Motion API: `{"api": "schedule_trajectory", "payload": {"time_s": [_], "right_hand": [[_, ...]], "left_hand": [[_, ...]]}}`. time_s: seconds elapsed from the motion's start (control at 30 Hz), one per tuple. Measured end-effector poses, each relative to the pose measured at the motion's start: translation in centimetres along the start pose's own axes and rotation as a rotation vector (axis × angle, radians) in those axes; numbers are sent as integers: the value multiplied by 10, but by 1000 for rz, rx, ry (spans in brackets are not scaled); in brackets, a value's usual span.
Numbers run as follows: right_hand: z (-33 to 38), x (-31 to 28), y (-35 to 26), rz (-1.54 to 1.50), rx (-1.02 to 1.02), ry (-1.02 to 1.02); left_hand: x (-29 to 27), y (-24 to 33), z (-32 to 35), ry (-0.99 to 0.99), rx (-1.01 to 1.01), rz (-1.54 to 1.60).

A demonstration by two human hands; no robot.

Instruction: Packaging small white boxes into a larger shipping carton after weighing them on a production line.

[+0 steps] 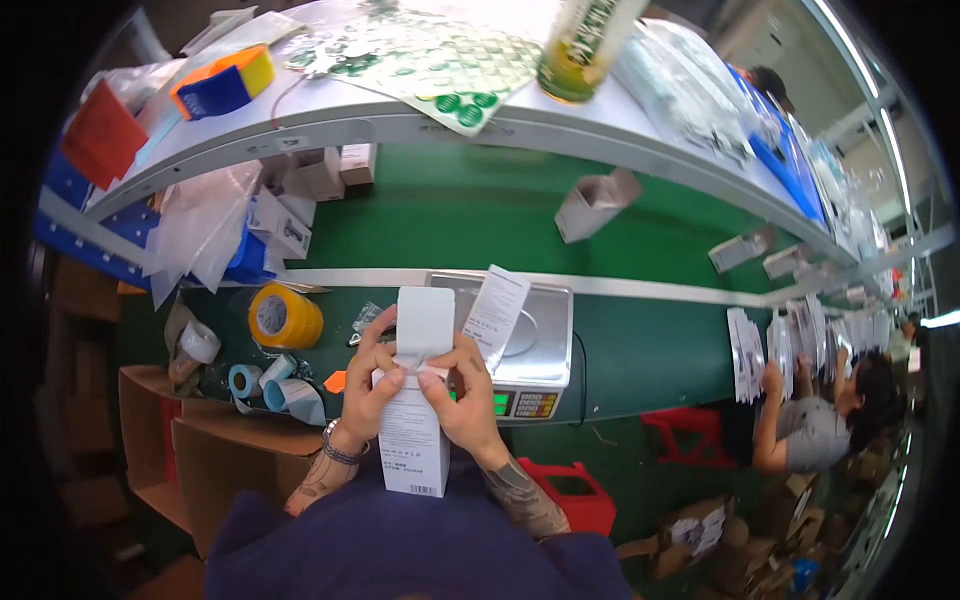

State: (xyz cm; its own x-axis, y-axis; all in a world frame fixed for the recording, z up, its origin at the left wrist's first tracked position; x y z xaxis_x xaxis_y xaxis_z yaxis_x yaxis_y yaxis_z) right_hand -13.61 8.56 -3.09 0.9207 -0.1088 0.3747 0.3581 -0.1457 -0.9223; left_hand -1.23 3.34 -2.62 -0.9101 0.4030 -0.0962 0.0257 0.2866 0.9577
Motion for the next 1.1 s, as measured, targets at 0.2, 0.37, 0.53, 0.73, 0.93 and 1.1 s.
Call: {"api": "schedule_trajectory", "payload": {"time_s": [0.2,0.37,0.53,0.73,0.93,1.1], "right_hand": [[5,-16,-8,-128,-79,167],[-4,-14,-26,-76,-93,166],[-7,-14,-23,16,-105,34],[5,-42,-12,-262,170,138],[-3,-196,-31,-76,-12,660],[-36,-208,8,73,-64,594]], "left_hand": [[23,-16,-4,-72,-252,349],[26,14,-18,-58,-291,265],[26,-10,-13,-95,-119,187],[43,-26,-17,-221,-148,291],[77,-40,-54,-180,-177,-26],[92,-78,-51,-274,-367,-440]]}}
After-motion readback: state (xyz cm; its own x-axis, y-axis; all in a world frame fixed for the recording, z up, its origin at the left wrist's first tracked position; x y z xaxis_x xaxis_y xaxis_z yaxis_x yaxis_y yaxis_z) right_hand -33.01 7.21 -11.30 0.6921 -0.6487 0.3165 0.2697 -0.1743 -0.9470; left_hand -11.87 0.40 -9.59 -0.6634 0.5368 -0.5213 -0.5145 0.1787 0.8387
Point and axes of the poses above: each hand's wrist, its own z-axis away from the middle knuckle, its own x-axis out of the palm, y = z × x, the point moved 9 cm from there along -z, towards the middle knuckle, and after that the axes turned 12 degrees about -z, right-handed, at the moved point
